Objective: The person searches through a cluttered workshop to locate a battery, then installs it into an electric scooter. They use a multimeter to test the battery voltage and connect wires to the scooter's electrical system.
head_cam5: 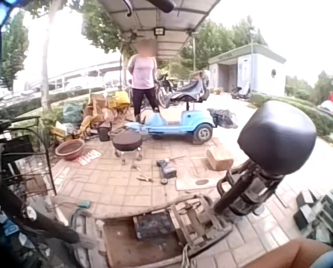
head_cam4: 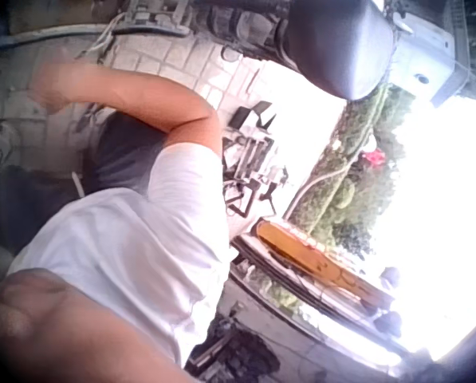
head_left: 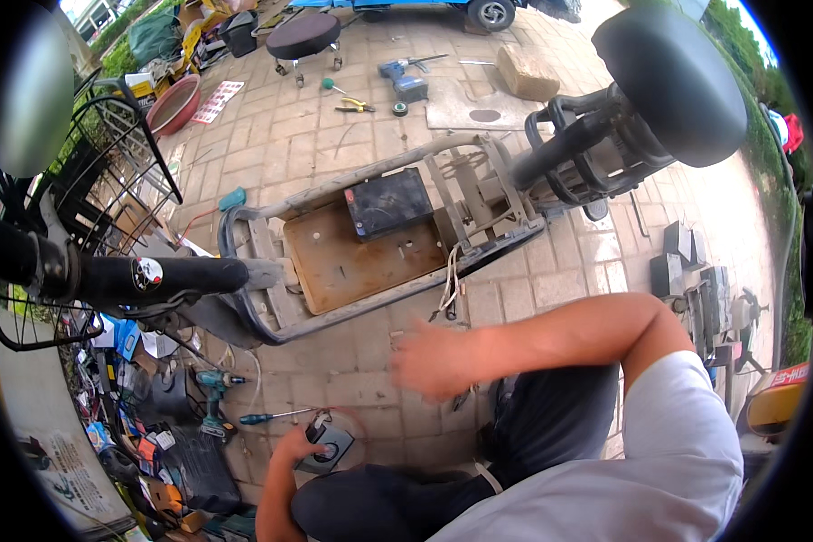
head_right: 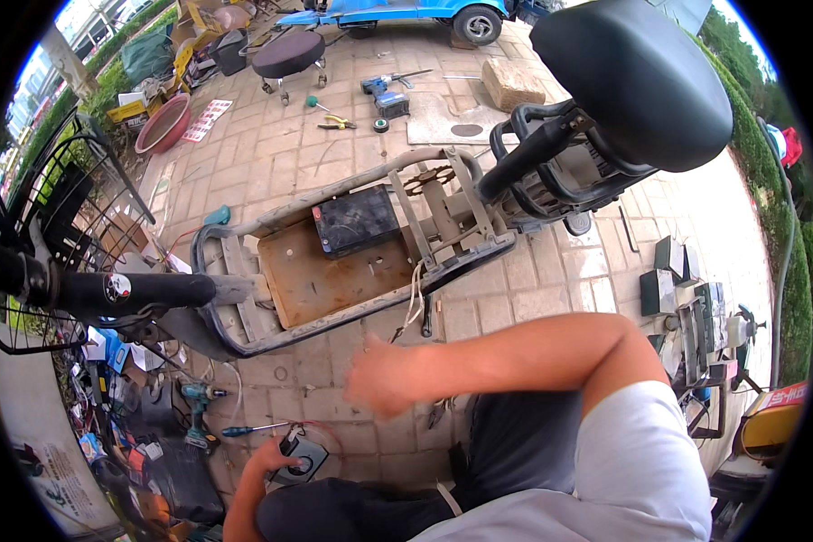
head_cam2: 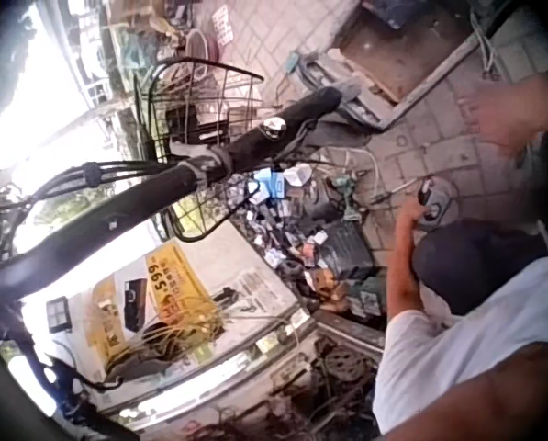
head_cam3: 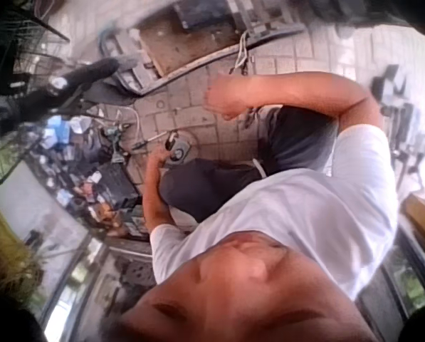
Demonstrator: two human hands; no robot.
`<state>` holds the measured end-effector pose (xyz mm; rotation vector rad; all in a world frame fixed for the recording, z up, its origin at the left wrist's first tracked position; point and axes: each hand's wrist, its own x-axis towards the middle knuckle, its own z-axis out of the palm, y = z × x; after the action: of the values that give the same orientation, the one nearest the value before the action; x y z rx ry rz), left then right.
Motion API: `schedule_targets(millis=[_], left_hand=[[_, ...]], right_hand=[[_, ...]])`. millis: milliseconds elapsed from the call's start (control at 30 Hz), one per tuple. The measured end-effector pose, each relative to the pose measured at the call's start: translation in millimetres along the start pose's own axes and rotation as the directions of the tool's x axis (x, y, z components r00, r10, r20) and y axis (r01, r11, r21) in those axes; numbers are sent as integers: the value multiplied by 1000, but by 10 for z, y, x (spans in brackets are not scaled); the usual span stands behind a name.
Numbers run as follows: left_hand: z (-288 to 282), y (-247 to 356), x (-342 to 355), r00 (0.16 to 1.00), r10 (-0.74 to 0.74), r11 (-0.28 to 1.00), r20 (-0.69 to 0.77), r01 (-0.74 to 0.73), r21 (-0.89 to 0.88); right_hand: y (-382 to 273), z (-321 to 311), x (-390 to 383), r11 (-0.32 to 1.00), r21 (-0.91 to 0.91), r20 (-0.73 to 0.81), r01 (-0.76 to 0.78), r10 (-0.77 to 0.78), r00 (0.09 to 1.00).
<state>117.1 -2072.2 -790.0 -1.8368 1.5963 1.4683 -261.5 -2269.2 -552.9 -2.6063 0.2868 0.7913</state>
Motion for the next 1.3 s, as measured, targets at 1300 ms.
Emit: schedule_targets(millis=[1300], left_hand=[[195, -5, -505, 923, -374, 830, -87, 375, 414]], right_hand=[[461, 253, 1048, 965, 163, -504, -204, 259, 824]])
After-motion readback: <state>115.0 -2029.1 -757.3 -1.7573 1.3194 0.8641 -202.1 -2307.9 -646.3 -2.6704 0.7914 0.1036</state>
